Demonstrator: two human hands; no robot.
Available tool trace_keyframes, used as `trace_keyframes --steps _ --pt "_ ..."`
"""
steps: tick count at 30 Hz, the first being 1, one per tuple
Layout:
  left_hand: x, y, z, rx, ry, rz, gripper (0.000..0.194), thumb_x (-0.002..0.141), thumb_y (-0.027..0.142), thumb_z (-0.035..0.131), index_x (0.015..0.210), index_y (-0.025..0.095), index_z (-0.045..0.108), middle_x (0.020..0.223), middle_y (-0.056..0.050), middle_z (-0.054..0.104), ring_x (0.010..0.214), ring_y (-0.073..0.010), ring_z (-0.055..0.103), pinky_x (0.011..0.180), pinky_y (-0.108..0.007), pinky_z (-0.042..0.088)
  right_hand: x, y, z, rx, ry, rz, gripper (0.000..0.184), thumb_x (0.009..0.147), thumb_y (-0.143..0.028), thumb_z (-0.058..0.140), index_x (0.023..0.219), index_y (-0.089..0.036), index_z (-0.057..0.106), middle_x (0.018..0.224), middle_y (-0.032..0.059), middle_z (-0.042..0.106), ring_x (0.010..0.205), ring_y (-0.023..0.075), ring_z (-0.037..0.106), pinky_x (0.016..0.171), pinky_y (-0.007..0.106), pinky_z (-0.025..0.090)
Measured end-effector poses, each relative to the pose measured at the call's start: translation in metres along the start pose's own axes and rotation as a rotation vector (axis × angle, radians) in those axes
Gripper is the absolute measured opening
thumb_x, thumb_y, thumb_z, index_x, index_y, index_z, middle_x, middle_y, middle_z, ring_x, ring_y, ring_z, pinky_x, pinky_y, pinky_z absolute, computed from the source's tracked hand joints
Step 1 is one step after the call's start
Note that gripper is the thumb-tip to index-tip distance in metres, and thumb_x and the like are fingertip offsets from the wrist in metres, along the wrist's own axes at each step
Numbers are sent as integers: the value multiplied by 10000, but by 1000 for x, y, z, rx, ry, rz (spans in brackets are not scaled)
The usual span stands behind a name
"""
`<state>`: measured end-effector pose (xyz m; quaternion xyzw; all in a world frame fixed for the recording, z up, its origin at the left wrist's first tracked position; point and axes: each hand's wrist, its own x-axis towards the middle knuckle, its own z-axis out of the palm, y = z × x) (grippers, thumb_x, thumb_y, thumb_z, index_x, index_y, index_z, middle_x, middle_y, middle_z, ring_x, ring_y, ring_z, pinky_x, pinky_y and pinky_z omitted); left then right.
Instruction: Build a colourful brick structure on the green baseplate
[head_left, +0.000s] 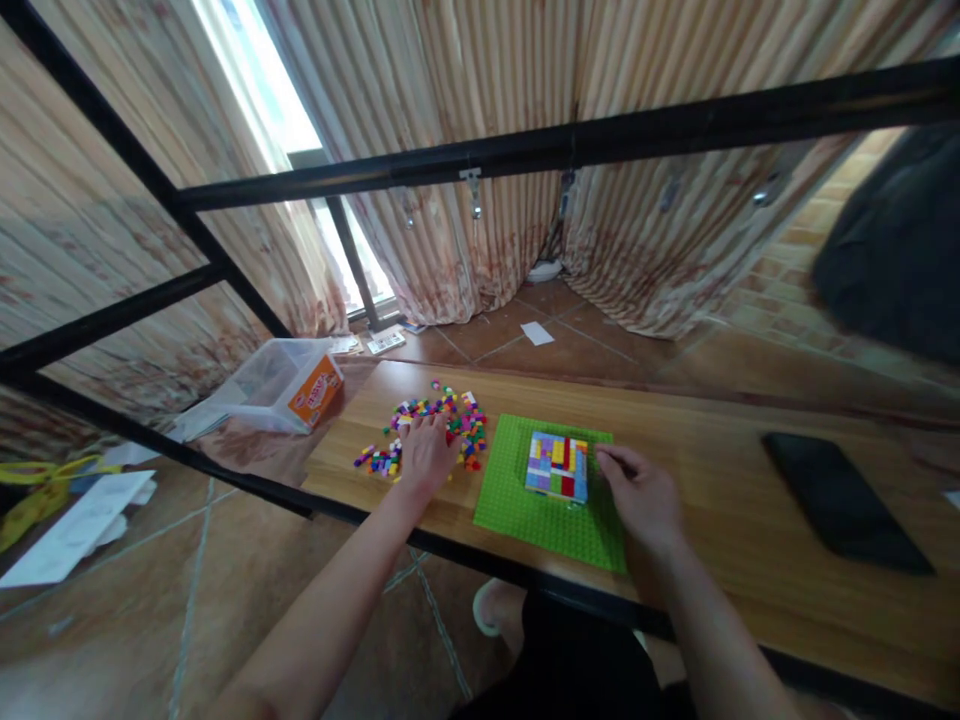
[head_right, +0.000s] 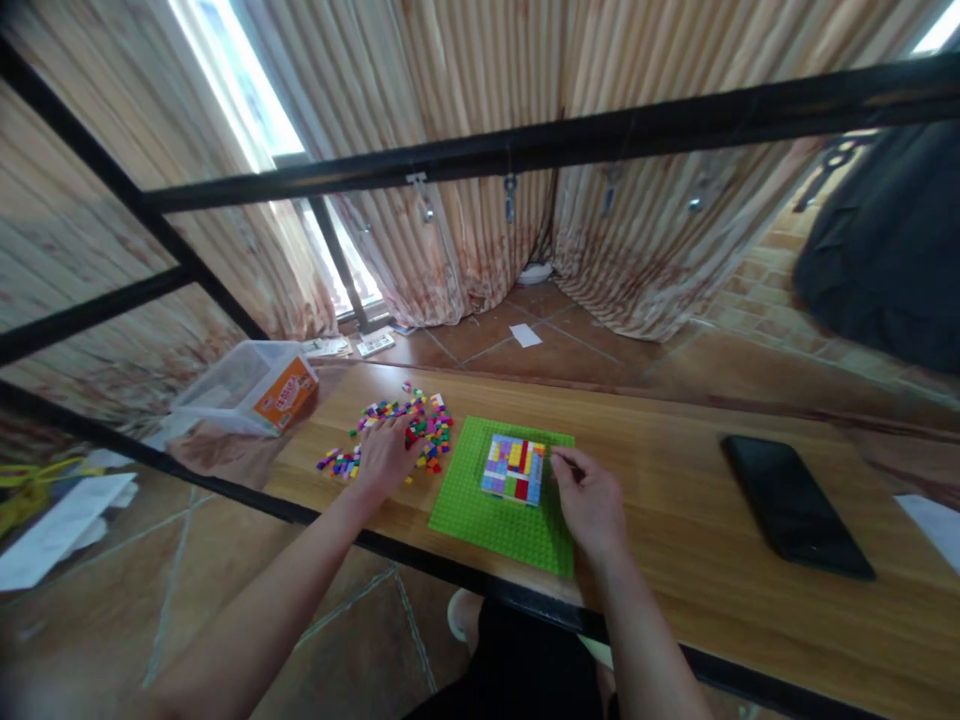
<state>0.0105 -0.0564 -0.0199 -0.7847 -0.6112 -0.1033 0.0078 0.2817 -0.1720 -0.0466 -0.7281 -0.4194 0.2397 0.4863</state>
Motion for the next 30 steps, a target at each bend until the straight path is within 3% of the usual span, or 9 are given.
trace_keyframes --steps 4,9,11,13,16,23,30 --pt "0 -1 -6 -73 77 52 352 908 357 602 1219 196 630 1174 -108 715 1160 -304 600 1036 -458 408 3 1 -3 46 45 6 401 808 -486 577 966 -169 765 793 79 764 710 223 695 693 350 520" --pt "-18 24 -17 -541 193 205 359 891 306 629 1238 217 609 1265 -87 670 1175 -239 621 1019 -396 498 6 -2 -5 139 106 13 396 803 -492 607 952 -156 755 817 87 765 680 207 678 683 346 519" --pt "-27 40 -17 -718 153 251 386 872 284 651 1250 216 605 1292 -88 652 1172 -236 628 997 -389 529 5 -4 -5 212 122 29 408 784 -517 635 933 -157 754 846 96 767 674 202 672 669 343 522" --pt "-35 58 -13 -853 59 259 422 869 270 652 1284 229 591 1322 -89 630 1043 -208 680 930 -373 572 3 -9 -6 289 120 43 424 747 -547 675 904 -162 757 850 96 766 668 196 661 653 336 523" --pt "-43 81 -8 -979 -62 280 486 862 224 647 1338 250 555 1328 -82 627 978 -180 697 896 -350 594 -4 -19 -7 388 36 50 431 704 -568 727 863 -169 766 810 79 757 669 181 644 643 315 520" --pt "-52 116 -8 -913 -115 411 665 861 167 654 1465 276 397 1367 -77 621 1152 -215 653 1018 -421 546 -19 -37 -8 452 -280 -9 326 765 -496 726 836 -182 777 786 37 740 665 135 608 633 265 473" --pt "-53 125 -6 -853 -80 529 662 890 175 632 1482 281 355 1400 -76 599 1254 -230 599 1045 -457 529 -19 -38 -14 525 -348 73 302 717 -475 764 806 -187 766 739 20 722 654 123 579 633 265 432"
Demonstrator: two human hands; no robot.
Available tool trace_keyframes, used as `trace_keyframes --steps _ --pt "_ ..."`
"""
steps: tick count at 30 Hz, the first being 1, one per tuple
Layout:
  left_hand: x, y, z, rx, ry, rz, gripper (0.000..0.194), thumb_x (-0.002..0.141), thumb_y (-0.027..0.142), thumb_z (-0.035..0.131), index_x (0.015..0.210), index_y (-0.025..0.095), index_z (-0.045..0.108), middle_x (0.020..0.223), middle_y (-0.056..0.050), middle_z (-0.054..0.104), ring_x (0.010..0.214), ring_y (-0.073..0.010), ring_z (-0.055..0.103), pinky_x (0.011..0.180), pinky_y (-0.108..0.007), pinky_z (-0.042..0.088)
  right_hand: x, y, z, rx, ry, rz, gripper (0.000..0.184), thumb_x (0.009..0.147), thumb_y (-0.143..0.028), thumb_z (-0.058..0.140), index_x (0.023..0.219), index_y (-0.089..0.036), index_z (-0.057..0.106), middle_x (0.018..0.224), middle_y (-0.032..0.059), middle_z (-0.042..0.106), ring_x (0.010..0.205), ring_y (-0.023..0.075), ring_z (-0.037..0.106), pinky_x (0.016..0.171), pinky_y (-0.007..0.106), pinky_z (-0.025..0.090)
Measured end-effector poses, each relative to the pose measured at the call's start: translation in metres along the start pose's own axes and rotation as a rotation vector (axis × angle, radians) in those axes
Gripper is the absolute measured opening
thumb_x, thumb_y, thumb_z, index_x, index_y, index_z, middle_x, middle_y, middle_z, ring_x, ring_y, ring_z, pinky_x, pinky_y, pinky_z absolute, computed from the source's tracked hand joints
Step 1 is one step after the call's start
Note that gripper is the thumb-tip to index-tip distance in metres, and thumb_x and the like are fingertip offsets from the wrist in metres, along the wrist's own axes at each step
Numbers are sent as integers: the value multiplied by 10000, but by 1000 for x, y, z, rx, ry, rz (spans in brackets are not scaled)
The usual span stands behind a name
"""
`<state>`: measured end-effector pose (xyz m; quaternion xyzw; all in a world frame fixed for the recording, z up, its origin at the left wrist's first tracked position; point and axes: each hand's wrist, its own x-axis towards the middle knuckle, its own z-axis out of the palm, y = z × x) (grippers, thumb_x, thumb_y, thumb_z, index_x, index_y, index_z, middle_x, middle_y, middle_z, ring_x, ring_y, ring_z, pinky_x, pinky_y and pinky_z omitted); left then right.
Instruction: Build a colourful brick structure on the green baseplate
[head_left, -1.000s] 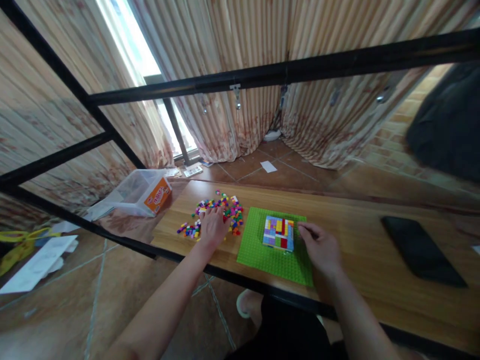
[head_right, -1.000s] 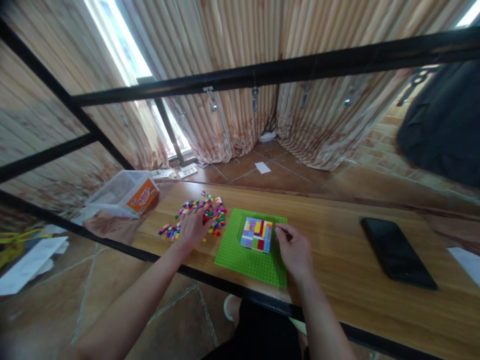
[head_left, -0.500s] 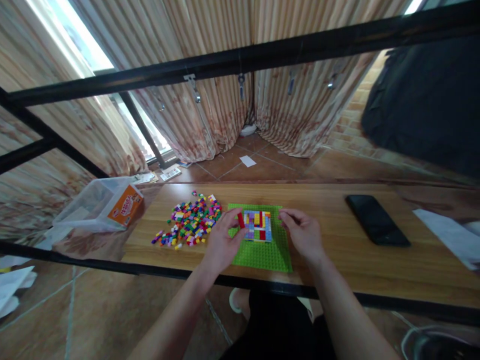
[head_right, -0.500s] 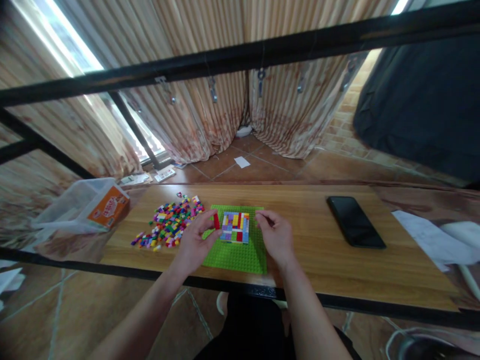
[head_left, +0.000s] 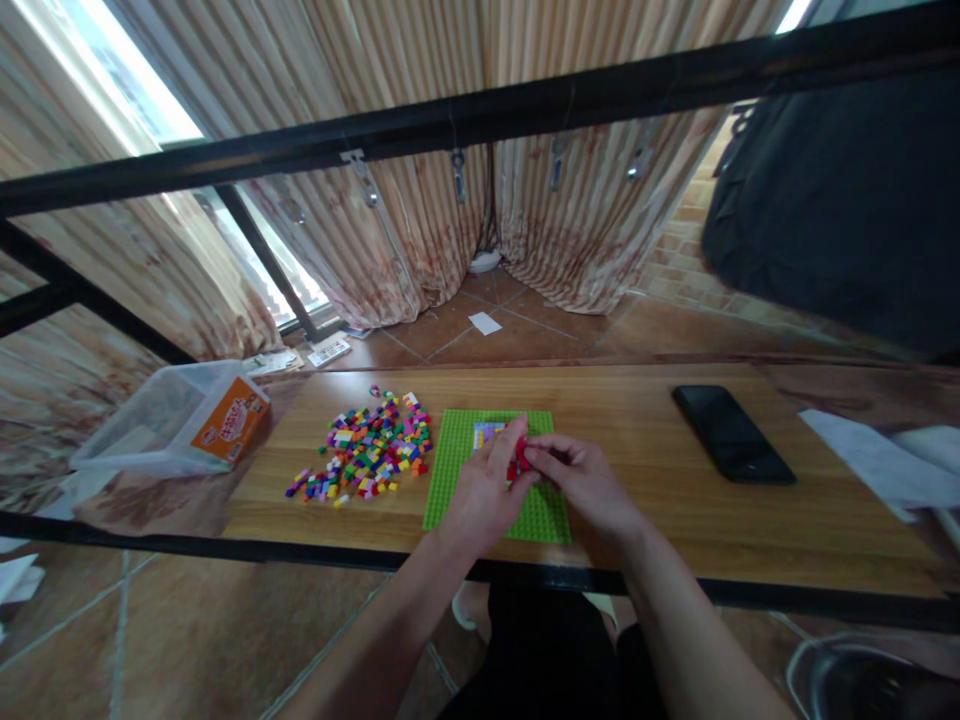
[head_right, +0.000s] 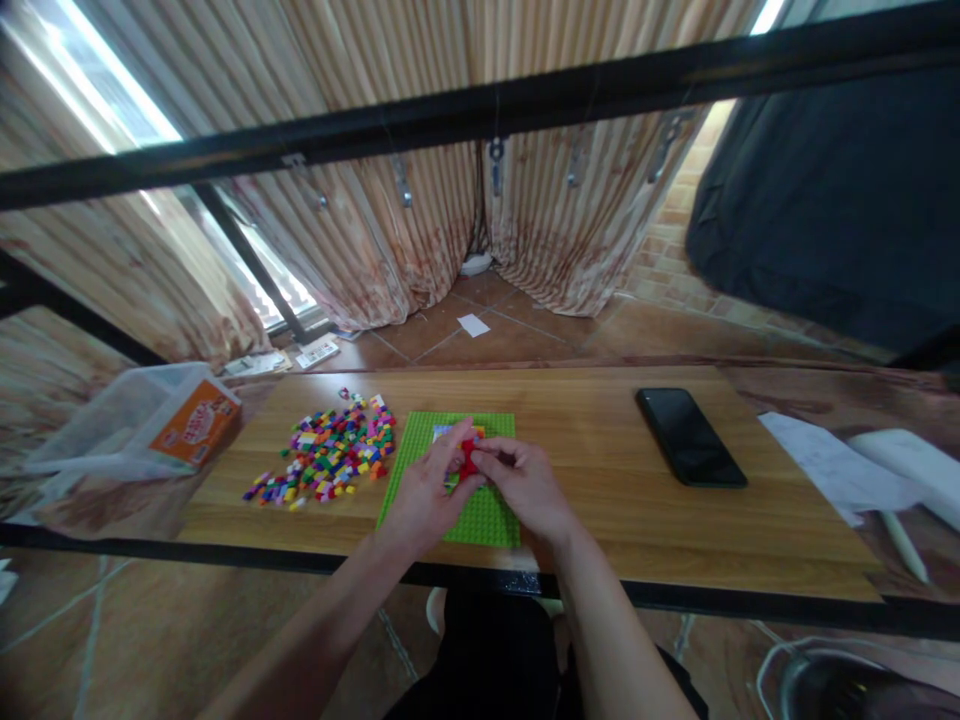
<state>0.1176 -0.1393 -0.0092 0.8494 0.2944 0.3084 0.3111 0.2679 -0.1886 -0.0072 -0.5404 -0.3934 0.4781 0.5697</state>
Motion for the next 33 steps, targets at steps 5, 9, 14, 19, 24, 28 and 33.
trace_keyframes --steps 5,9,14,19,24,28,33 --pt "3 -1 0 -1 8 31 623 903 216 637 1465 287 378 1383 -71 612 1197 -217 635 1039 -444 533 -2 -6 2 94 -14 73 325 664 -476 806 792 -182 752 638 -17 654 538 79 449 542 243 350" --pt "1 -4 -3 10 53 64 595 914 262 627 1459 265 386 1373 -84 611 1089 -193 677 1007 -412 550 1 -2 -3 62 83 109 368 614 -499 811 763 -173 727 592 -27 621 506 74 426 497 236 300" --pt "-15 -26 -11 156 233 14 469 943 265 558 1399 210 462 1351 -121 604 1241 -236 595 1066 -439 503 8 8 -12 -99 296 138 331 554 -470 775 678 -172 704 579 -8 636 523 101 488 524 255 356" --pt "-36 -48 -15 249 243 -47 489 913 296 602 1376 186 487 1344 -134 600 1289 -262 549 1104 -476 465 10 16 -10 -217 297 193 252 612 -416 705 707 -183 716 594 0 659 514 119 515 509 263 362" --pt "-46 -53 -14 225 161 -120 572 878 305 640 1407 192 455 1398 -142 556 1324 -271 525 1105 -489 464 11 19 -6 -271 290 201 218 656 -374 688 744 -179 729 594 -4 663 495 114 515 494 256 356" --pt "-48 -55 -9 189 96 -128 617 845 257 668 1419 202 448 1406 -136 551 1336 -273 514 1119 -486 454 10 18 -2 -254 289 214 213 653 -363 700 745 -174 733 573 -9 650 474 106 495 472 250 344" --pt "-49 -57 -6 173 69 -109 571 866 233 638 1408 199 462 1379 -130 576 1319 -264 525 1126 -483 449 11 18 1 -171 309 241 270 615 -383 740 767 -160 727 593 1 658 469 95 492 445 234 336"
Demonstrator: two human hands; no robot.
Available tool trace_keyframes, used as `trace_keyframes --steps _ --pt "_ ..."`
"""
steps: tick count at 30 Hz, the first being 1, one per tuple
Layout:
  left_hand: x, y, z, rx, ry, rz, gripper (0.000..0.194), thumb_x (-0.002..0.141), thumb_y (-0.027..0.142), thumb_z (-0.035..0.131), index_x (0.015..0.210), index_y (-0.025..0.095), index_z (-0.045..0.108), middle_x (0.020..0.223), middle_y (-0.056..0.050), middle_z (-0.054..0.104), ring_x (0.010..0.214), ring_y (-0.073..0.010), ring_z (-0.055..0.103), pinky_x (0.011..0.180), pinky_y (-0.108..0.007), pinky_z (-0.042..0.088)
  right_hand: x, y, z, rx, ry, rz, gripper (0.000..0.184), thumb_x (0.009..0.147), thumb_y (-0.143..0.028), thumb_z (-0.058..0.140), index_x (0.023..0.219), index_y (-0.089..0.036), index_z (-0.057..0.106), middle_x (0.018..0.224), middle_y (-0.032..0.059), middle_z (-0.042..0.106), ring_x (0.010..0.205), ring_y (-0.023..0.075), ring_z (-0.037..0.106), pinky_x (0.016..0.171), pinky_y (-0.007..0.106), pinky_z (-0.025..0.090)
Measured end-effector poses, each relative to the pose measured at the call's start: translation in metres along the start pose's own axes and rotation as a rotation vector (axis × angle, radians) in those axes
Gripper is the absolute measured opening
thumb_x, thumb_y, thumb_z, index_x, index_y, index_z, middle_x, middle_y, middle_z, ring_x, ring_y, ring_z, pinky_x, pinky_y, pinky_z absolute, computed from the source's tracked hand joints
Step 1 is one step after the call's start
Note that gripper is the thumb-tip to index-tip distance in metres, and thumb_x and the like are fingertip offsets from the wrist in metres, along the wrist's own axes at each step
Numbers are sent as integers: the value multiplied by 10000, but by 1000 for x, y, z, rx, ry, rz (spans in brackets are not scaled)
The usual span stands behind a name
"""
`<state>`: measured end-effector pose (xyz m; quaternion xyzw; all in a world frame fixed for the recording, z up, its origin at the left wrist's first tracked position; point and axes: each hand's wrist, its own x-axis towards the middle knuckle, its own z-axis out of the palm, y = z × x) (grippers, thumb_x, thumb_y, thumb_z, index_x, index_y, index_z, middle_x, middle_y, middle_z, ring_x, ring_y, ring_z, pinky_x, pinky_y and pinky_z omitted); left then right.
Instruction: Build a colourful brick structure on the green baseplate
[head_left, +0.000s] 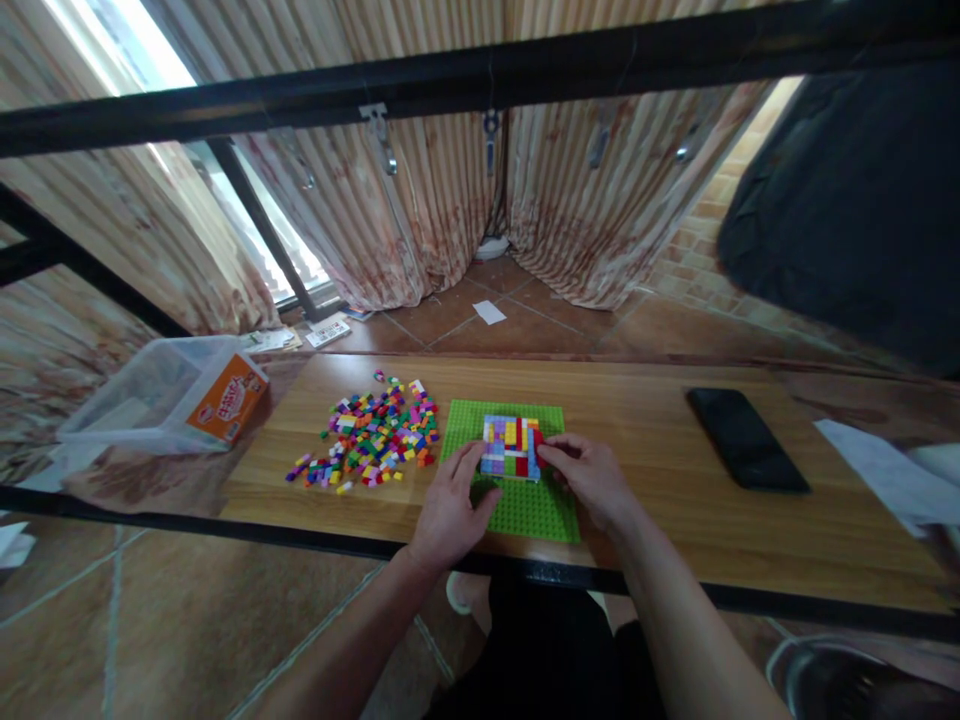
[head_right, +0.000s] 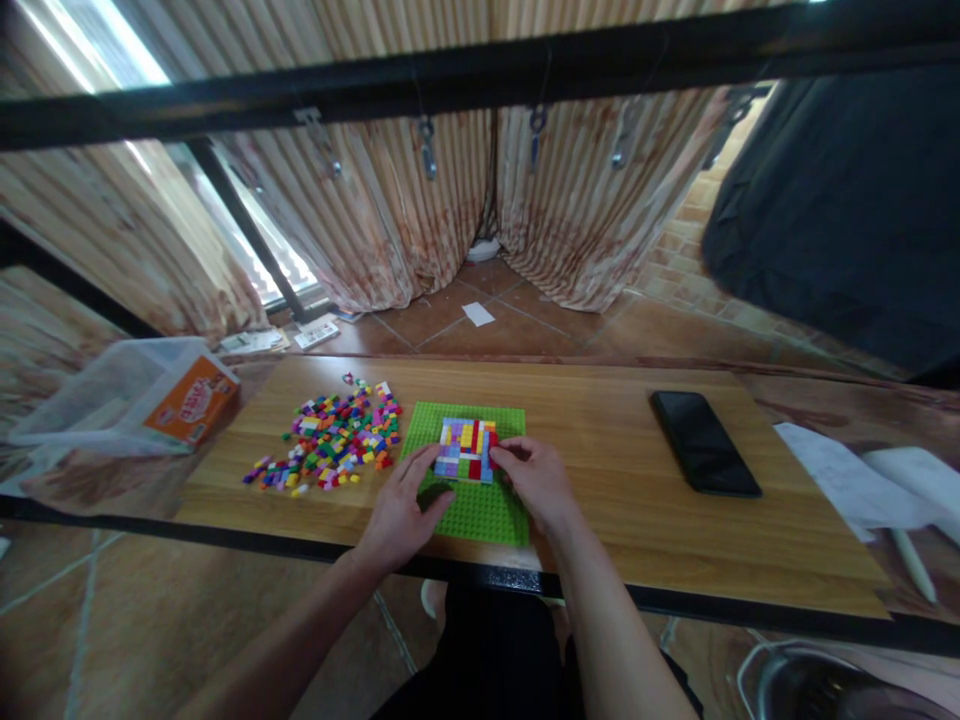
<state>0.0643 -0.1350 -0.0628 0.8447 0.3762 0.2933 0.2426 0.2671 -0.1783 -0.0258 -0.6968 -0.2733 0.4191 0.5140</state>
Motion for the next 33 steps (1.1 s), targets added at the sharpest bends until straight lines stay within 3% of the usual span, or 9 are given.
trace_keyframes --steps 9,33 --pt "0 -1 0 2 -15 1 569 868 219 629 1412 206 461 1379 -121 577 1310 -258 528 1125 -485 449 0 5 0 125 -48 32 382 558 -427 832 792 -147 720 606 6 653 456 75 468 410 216 318" --pt "0 1 1 -2 -5 10 556 867 204 629 1400 203 470 1378 -121 579 1303 -253 534 1116 -480 461 0 4 1 119 -67 52 448 519 -433 884 805 -142 698 581 -3 637 465 78 481 399 207 348"
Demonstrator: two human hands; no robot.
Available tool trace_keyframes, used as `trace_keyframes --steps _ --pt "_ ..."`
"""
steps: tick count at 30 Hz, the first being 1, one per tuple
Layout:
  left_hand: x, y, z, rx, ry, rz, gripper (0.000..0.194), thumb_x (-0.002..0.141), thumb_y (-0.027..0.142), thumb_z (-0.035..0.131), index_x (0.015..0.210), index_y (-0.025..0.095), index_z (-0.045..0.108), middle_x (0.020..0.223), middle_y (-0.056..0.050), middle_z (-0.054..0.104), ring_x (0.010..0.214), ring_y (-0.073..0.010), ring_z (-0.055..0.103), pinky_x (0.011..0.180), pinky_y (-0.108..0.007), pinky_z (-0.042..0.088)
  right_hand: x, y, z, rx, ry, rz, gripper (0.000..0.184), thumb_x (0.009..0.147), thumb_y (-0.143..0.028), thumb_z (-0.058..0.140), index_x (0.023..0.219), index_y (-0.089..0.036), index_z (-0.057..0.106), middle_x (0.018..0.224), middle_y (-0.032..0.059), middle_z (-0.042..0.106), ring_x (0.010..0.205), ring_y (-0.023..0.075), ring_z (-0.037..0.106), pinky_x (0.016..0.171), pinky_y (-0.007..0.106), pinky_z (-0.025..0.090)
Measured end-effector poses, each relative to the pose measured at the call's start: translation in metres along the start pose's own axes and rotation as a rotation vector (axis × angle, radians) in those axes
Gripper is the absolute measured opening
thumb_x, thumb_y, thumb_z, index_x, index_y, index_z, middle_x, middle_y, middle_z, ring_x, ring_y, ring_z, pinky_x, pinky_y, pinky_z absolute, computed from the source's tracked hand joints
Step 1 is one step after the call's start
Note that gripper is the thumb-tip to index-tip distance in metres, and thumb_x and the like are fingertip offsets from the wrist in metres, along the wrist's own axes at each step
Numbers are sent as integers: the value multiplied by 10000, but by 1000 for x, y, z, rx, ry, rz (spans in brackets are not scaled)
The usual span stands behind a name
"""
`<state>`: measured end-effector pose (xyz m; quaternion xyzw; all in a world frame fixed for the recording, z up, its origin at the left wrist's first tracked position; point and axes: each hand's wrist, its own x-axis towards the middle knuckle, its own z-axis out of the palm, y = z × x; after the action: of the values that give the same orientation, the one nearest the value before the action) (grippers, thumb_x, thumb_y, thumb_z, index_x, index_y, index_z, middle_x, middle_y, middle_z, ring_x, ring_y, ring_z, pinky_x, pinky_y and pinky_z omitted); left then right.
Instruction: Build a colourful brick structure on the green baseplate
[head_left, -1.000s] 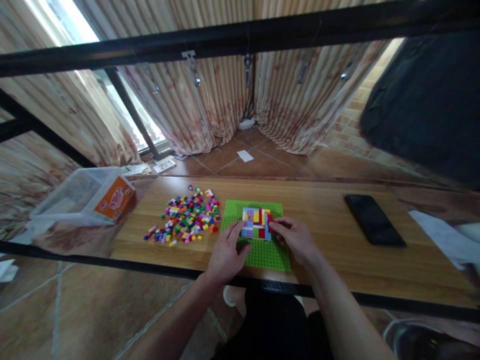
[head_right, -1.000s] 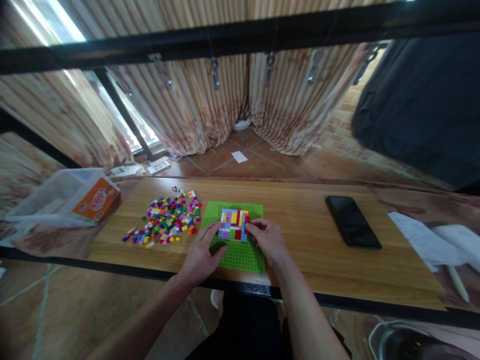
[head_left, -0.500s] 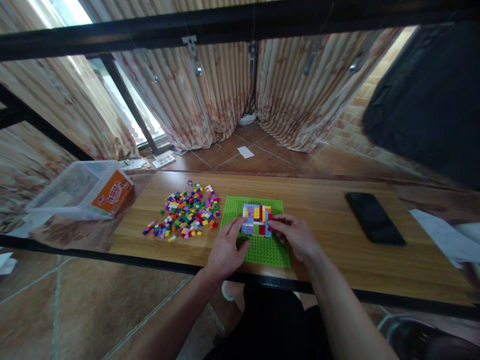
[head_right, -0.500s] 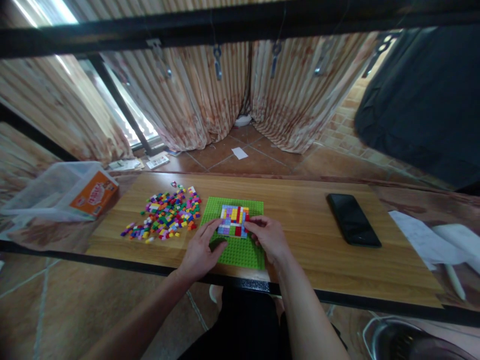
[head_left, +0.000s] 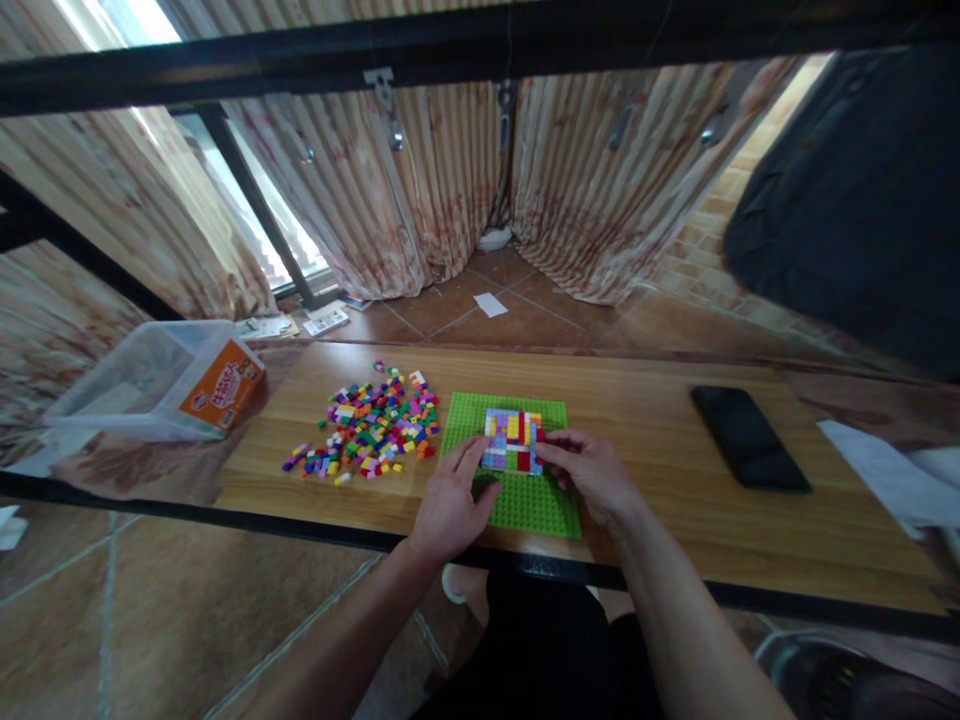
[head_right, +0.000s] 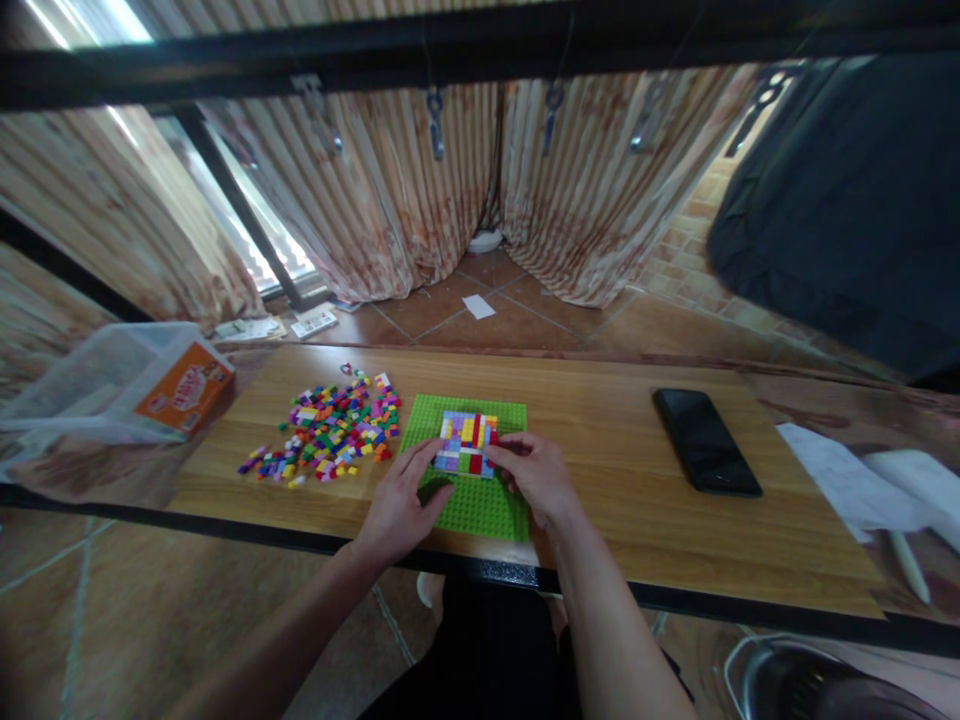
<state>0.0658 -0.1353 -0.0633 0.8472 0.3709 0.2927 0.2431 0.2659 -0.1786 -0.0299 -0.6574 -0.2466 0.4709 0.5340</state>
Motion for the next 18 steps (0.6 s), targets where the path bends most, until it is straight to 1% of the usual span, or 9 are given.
trace_keyframes --steps 4,9,14,18 --pt "-1 -1 0 0 1 14 545 878 214 620 1402 201 472 1380 -124 580 1307 -254 533 1114 -478 465 0 0 1 11 -7 4 448 513 -433 893 791 -144 695 575 -7 631 458 77 487 391 205 368" --pt "-1 -2 2 -7 19 31 559 875 215 623 1413 220 470 1373 -115 588 1290 -255 550 1101 -481 478 1 0 -1 41 -35 34 454 486 -408 923 780 -155 685 595 -1 648 482 91 533 403 210 432" --pt "-1 -3 3 -10 14 30 566 869 209 628 1413 205 474 1372 -119 592 1287 -258 552 1098 -483 484 2 -3 -3 55 -71 108 440 499 -364 937 788 -148 685 583 -8 646 467 82 540 420 208 484" --pt "-2 -5 4 -24 17 34 558 867 204 627 1407 208 484 1376 -121 593 1294 -257 553 1097 -491 487 1 -3 -1 73 -51 129 413 512 -353 937 765 -153 678 561 -10 646 446 84 548 428 215 519"
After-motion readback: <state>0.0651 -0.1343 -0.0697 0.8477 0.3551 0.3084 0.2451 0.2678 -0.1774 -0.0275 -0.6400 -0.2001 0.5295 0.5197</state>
